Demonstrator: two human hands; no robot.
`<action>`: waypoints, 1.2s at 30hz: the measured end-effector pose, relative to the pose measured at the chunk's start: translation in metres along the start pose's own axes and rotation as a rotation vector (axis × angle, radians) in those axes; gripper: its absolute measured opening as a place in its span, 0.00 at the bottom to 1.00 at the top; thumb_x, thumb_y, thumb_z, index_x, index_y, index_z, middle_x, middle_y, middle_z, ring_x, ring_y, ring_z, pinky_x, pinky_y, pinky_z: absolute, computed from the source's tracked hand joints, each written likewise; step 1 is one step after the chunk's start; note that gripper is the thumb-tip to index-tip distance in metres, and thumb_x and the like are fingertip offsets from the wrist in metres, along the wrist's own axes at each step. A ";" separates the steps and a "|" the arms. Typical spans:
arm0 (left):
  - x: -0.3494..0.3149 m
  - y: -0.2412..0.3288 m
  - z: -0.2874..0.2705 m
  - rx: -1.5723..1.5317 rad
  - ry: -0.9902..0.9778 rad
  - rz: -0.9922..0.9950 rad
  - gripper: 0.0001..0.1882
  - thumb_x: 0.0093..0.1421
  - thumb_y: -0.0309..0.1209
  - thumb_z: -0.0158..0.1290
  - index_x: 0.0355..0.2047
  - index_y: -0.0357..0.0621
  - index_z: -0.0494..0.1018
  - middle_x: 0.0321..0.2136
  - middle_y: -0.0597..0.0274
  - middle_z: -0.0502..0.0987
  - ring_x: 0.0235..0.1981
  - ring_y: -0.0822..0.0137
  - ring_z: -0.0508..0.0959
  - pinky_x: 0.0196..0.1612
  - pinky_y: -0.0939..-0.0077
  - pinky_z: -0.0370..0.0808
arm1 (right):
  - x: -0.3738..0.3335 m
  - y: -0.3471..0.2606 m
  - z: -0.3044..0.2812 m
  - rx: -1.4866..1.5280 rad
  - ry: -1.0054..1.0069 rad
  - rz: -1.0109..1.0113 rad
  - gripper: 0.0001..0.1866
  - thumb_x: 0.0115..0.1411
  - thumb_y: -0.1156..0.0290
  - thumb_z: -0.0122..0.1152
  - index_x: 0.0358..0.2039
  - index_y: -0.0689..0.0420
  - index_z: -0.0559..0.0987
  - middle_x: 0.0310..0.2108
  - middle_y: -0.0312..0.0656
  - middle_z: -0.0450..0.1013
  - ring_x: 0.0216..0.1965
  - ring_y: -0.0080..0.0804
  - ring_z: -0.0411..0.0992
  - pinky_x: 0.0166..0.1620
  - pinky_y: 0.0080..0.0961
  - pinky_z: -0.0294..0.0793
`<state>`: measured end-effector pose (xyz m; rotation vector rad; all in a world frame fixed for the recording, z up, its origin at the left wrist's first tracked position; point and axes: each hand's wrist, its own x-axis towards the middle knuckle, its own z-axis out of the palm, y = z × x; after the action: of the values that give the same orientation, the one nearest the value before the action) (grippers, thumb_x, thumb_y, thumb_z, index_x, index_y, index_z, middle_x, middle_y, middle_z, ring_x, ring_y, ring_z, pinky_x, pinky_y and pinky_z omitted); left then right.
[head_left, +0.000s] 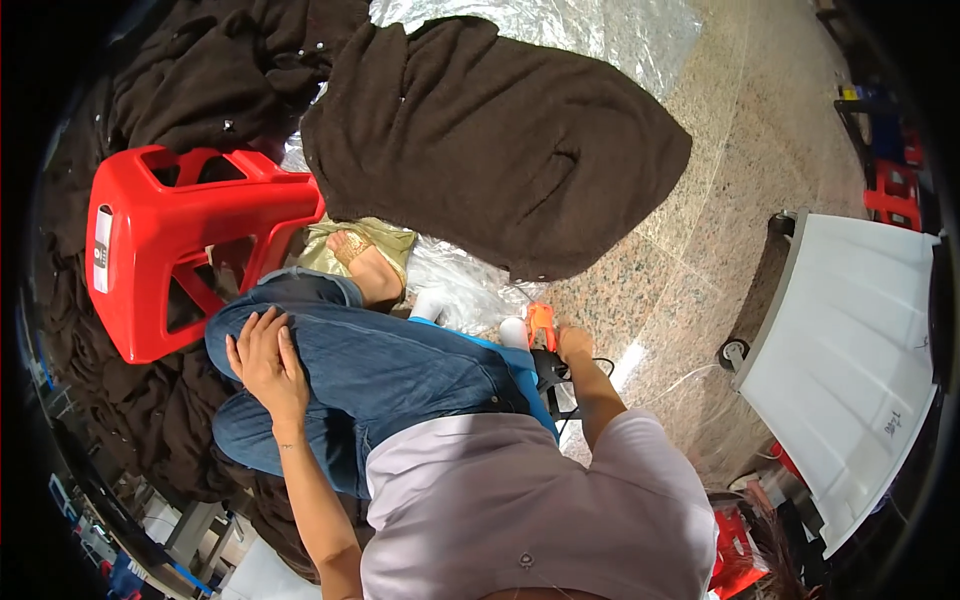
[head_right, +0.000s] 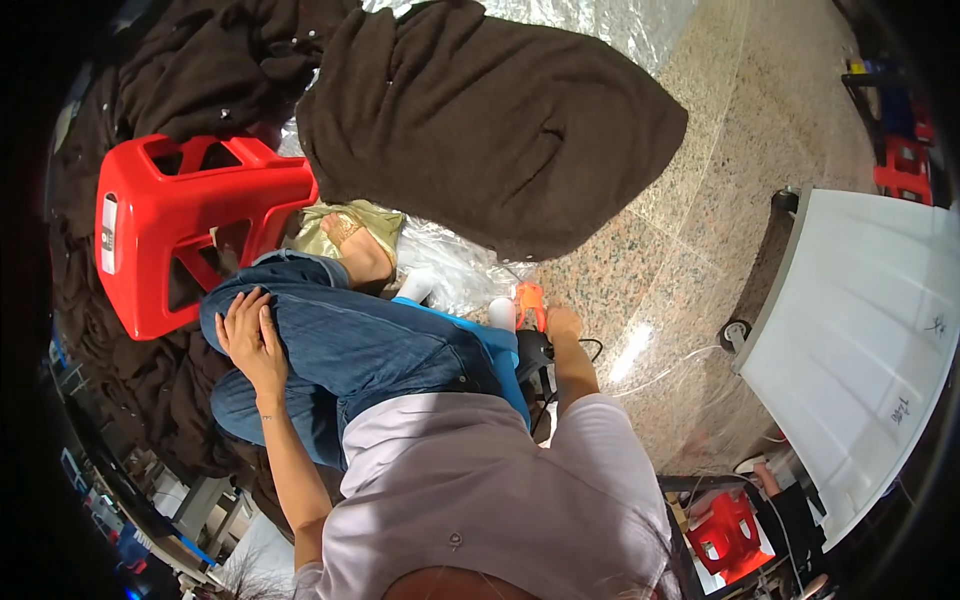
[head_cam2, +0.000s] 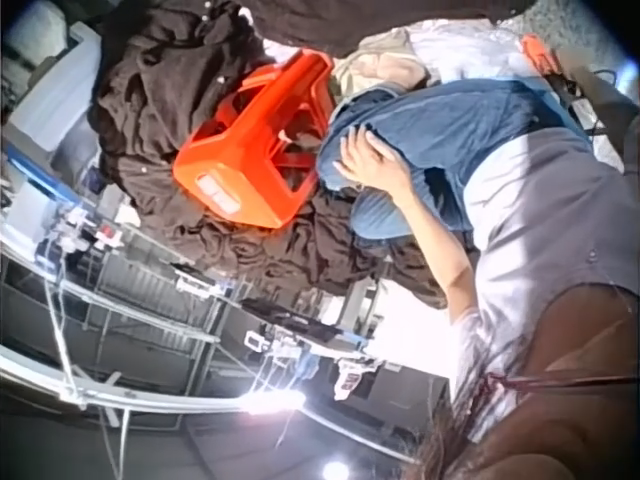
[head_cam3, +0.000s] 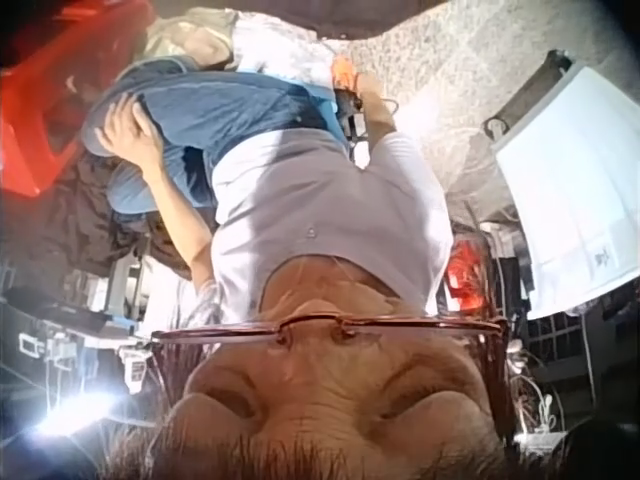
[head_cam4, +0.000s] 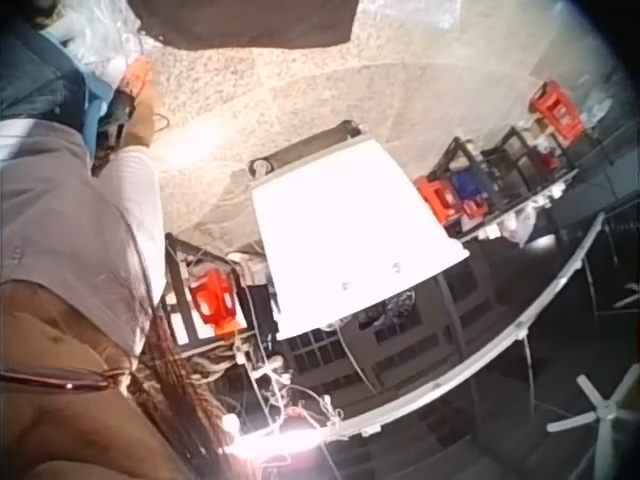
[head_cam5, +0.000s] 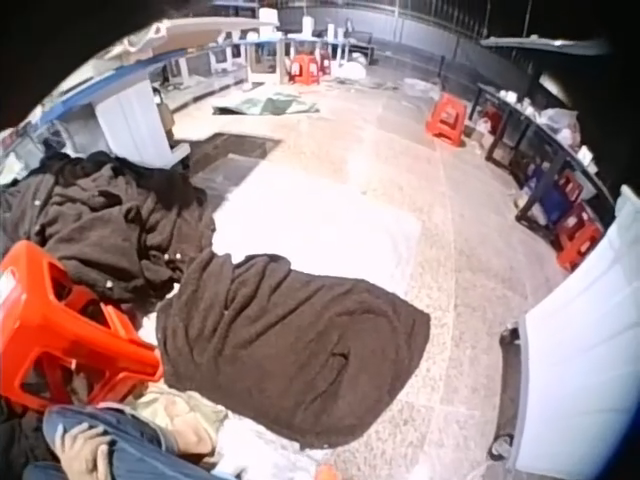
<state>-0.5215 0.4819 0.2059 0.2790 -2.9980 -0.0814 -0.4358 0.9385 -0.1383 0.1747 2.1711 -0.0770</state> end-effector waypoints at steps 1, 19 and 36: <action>0.001 0.000 0.001 -0.014 0.013 0.001 0.10 0.66 0.30 0.48 0.40 0.44 0.78 0.45 0.64 0.79 0.55 0.62 0.72 0.67 0.61 0.51 | 0.007 0.003 -0.010 -0.054 0.014 -0.058 0.14 0.60 0.65 0.51 0.40 0.55 0.81 0.40 0.51 0.79 0.43 0.48 0.78 0.45 0.42 0.77; -0.062 -0.013 -0.069 -0.299 0.358 -0.476 0.15 0.51 0.19 0.57 0.41 0.41 0.77 0.56 0.49 0.71 0.60 0.47 0.66 0.62 0.57 0.61 | -0.006 -0.236 -0.208 0.329 0.176 -0.685 0.18 0.59 0.55 0.57 0.30 0.60 0.79 0.29 0.58 0.76 0.36 0.59 0.75 0.40 0.49 0.72; -0.221 -0.018 -0.032 -0.238 0.316 -1.047 0.40 0.54 0.48 0.60 0.65 0.62 0.59 0.67 0.37 0.46 0.63 0.38 0.56 0.63 0.51 0.59 | -0.125 -0.385 -0.215 0.713 -0.080 -1.128 0.08 0.65 0.69 0.57 0.30 0.57 0.75 0.20 0.26 0.65 0.20 0.13 0.57 0.23 0.15 0.56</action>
<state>-0.2982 0.5043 0.2088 1.5878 -2.1885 -0.4288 -0.5994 0.5718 0.0829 -0.6570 1.8152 -1.4492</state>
